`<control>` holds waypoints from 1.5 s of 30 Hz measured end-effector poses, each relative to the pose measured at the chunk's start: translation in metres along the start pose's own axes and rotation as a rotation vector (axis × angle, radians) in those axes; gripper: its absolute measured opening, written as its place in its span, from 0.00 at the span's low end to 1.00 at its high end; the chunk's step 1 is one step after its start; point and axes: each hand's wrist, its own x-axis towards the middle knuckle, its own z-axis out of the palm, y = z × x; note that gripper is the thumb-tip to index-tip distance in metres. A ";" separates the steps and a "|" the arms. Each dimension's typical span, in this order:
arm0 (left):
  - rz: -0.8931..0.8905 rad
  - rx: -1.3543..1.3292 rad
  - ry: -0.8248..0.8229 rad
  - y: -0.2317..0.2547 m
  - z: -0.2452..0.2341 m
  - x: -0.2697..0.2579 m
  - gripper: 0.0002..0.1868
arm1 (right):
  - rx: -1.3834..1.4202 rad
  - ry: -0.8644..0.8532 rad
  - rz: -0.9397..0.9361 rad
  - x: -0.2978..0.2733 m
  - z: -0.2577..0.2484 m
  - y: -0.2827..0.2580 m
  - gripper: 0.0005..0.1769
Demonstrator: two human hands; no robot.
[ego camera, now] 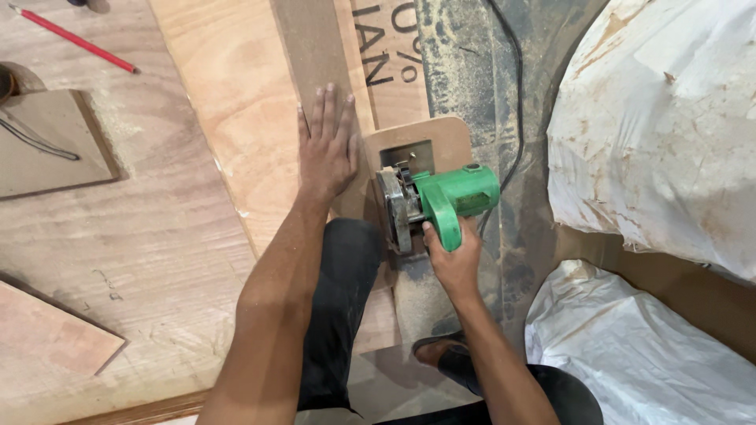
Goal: The person measures a piece of wood with a tape measure, marks it with a pencil, cuts it using a circular saw, and then fits it into a larger wooden structure.
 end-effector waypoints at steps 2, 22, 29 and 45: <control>-0.003 -0.012 -0.010 -0.001 -0.001 0.000 0.35 | -0.001 -0.006 -0.018 0.005 0.001 -0.005 0.10; -0.018 0.062 -0.056 -0.003 0.005 0.002 0.34 | 0.015 0.031 -0.155 0.073 0.027 -0.042 0.11; -0.015 0.058 -0.065 -0.002 0.005 0.003 0.36 | -0.015 0.015 -0.145 0.078 0.027 -0.047 0.10; -0.182 0.118 -0.027 -0.066 -0.017 0.185 0.35 | -0.149 0.076 -0.320 0.077 0.025 -0.057 0.12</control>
